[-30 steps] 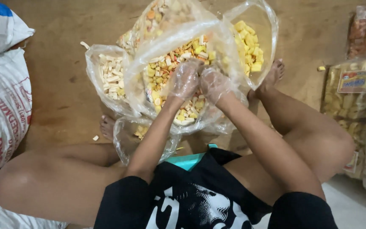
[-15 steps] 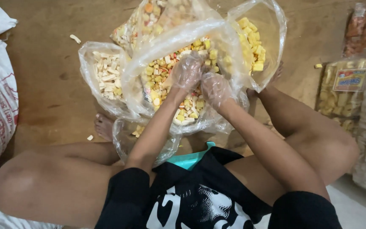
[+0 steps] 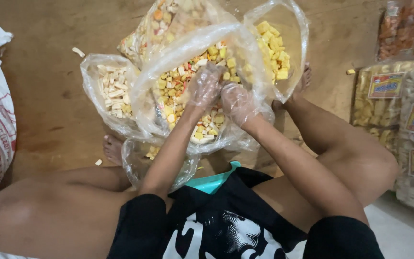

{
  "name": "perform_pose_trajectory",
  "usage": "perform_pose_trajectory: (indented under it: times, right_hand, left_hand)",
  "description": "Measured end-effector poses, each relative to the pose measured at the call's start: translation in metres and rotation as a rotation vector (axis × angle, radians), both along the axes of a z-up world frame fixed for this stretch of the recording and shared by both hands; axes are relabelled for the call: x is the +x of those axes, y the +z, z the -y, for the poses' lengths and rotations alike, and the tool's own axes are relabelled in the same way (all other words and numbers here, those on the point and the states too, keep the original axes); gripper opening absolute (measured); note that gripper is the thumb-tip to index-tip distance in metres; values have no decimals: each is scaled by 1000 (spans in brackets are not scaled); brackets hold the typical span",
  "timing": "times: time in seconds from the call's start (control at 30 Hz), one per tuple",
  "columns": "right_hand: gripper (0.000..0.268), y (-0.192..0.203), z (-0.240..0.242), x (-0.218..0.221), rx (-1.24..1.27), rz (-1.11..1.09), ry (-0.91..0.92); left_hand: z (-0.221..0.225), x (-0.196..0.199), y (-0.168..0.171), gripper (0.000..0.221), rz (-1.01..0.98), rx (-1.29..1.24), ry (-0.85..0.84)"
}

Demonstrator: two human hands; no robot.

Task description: Sorting various types of cassava chips into different plastic bags by hand.

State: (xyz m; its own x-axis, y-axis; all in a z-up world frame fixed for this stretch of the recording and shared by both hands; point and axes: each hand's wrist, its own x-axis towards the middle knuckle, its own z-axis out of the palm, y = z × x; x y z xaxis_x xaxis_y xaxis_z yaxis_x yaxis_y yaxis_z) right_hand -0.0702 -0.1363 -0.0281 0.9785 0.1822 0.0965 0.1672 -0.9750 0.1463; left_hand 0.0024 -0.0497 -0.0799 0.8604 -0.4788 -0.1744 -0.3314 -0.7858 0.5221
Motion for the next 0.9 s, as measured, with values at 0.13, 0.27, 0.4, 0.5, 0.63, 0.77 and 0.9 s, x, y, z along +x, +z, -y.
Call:
perform_pose_trajectory:
  times: [0.13,0.27,0.4,0.5,0.63,0.77,0.9]
  right_hand:
    - [13,2,25,3,291,78,107]
    - [31,38,36,14,354,-198,74]
    - [22,88,52,9,164,159,192]
    - [55,183,58,7,246,-636,-757]
    - [34,79,148,-25,2042,-427,-63]
    - [26,104,155,-20,1802,-405,-105]
    - [20,125,154,-38,1626,-396,-159]
  left_hand:
    - [-10,-5,15,32,154,-231,93]
    - [-20,7,37,21,-96,-426,96]
    - [-18,-12,109,32,-59,-532,126]
    - [-7,-18,130,23,70,-656,82]
    - [19,-10,148,25,252,-632,25]
    - [60,16,119,50,417,-460,-63]
    - [61,11,154,55,406,-481,-124]
